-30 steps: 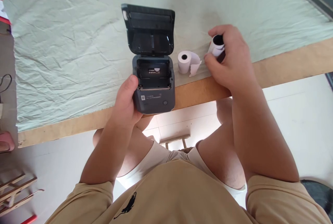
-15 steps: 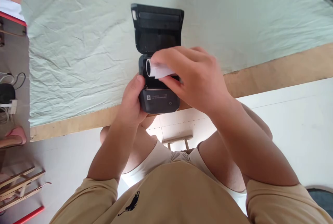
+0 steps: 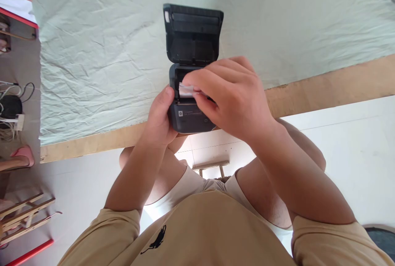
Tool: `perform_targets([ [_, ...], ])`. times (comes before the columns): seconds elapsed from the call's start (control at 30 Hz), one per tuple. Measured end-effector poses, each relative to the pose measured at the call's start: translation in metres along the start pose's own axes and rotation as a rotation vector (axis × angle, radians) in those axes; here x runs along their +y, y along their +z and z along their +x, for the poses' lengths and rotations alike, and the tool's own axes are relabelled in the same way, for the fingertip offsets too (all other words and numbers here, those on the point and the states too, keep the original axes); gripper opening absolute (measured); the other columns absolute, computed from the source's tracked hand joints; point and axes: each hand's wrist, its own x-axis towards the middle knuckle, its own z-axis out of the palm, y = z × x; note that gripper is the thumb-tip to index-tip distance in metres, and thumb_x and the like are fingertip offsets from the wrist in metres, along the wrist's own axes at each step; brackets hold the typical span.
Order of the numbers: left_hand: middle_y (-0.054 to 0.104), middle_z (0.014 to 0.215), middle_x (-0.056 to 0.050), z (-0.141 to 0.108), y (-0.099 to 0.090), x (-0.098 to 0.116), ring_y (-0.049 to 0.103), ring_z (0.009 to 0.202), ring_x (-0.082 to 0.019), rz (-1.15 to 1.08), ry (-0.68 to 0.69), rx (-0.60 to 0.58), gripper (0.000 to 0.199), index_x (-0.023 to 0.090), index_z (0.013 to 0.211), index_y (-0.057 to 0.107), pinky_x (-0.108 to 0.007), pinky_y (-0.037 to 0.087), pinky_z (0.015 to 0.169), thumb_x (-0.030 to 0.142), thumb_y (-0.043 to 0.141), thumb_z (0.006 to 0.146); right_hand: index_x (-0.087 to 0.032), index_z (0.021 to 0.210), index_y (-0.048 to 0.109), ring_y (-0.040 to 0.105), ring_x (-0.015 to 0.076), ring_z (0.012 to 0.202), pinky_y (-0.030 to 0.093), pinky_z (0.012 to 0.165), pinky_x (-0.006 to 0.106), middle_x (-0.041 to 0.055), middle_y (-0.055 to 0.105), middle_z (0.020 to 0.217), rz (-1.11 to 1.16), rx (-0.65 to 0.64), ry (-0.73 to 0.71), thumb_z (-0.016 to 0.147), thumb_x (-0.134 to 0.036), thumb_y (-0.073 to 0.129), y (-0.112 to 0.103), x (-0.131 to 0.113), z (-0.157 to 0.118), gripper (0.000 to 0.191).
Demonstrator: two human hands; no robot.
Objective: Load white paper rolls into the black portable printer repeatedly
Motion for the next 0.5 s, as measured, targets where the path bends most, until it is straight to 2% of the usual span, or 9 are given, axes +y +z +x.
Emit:
perform_targets([
  [0.03, 0.089, 0.122, -0.009, 0.0, -0.001, 0.0, 0.077, 0.151, -0.039, 0.007, 0.002, -0.015, 0.036, 0.024, 0.111, 0.078, -0.05, 0.072, 0.118, 0.059, 0.082, 0.105, -0.032, 0.103, 0.071, 0.083, 0.02, 0.082, 0.059, 0.079, 0.041, -0.0062, 0.083, 0.084, 0.024, 0.024, -0.009, 0.101, -0.008, 0.067, 0.0, -0.004, -0.003, 0.024],
  [0.13, 0.088, 0.119, -0.009, 0.001, -0.004, 0.001, 0.081, 0.142, -0.041, 0.079, -0.017, -0.027, 0.052, 0.026, 0.117, 0.076, -0.052, 0.073, 0.11, 0.067, 0.094, 0.091, -0.033, 0.105, 0.07, 0.085, 0.0229, 0.09, 0.059, 0.082, 0.044, -0.0061, 0.084, 0.088, 0.112, -0.034, -0.003, 0.103, -0.016, 0.072, -0.002, -0.011, -0.011, 0.017],
  [0.17, 0.088, 0.117, -0.008, 0.001, -0.005, 0.001, 0.082, 0.137, -0.041, 0.114, -0.024, -0.017, 0.056, 0.027, 0.119, 0.075, -0.051, 0.073, 0.107, 0.065, 0.1, 0.086, -0.033, 0.106, 0.07, 0.085, 0.0231, 0.09, 0.06, 0.083, 0.044, -0.0058, 0.084, 0.089, 0.146, -0.043, 0.007, 0.103, -0.018, 0.073, -0.003, -0.01, -0.012, 0.016],
  [0.23, 0.087, 0.116, -0.006, 0.001, -0.007, 0.001, 0.083, 0.131, -0.04, 0.166, -0.025, 0.004, 0.064, 0.028, 0.124, 0.073, -0.048, 0.072, 0.104, 0.056, 0.108, 0.077, -0.034, 0.109, 0.07, 0.083, 0.0234, 0.091, 0.063, 0.084, 0.044, -0.0037, 0.084, 0.094, 0.188, 0.046, 0.038, 0.102, -0.02, 0.072, -0.005, -0.005, -0.011, 0.015],
  [0.3, 0.085, 0.12, -0.005, 0.001, -0.008, 0.002, 0.083, 0.13, -0.038, 0.188, -0.012, 0.011, 0.07, 0.03, 0.129, 0.073, -0.046, 0.072, 0.102, 0.05, 0.111, 0.073, -0.034, 0.121, 0.071, 0.083, 0.0269, 0.106, 0.065, 0.085, 0.045, 0.0021, 0.084, 0.112, 0.158, 0.156, 0.071, 0.1, -0.023, 0.07, -0.007, 0.003, -0.005, 0.024],
  [0.33, 0.085, 0.122, -0.005, 0.001, -0.008, 0.002, 0.082, 0.131, -0.038, 0.195, -0.006, 0.009, 0.073, 0.03, 0.132, 0.072, -0.045, 0.072, 0.102, 0.05, 0.11, 0.073, -0.033, 0.132, 0.07, 0.082, 0.0297, 0.118, 0.066, 0.088, 0.047, 0.0056, 0.082, 0.127, 0.123, 0.161, 0.094, 0.099, -0.025, 0.07, -0.008, 0.007, -0.002, 0.034],
  [0.43, 0.083, 0.124, -0.006, 0.001, -0.009, 0.001, 0.081, 0.131, -0.038, 0.212, 0.004, -0.01, 0.073, 0.03, 0.135, 0.072, -0.043, 0.071, 0.099, 0.049, 0.109, 0.075, -0.036, 0.16, 0.056, 0.07, 0.0363, 0.153, 0.067, 0.095, 0.048, 0.0092, 0.066, 0.165, 0.072, 0.029, 0.174, 0.101, -0.032, 0.071, -0.012, 0.013, 0.004, 0.061],
  [0.5, 0.082, 0.122, -0.006, 0.0, -0.01, 0.001, 0.081, 0.13, -0.037, 0.21, 0.004, -0.008, 0.069, 0.03, 0.134, 0.073, -0.044, 0.07, 0.1, 0.049, 0.108, 0.077, -0.043, 0.164, 0.053, 0.069, 0.0337, 0.157, 0.067, 0.093, 0.044, 0.0052, 0.058, 0.173, 0.125, 0.044, 0.248, 0.108, -0.035, 0.068, -0.014, 0.01, 0.001, 0.059],
])
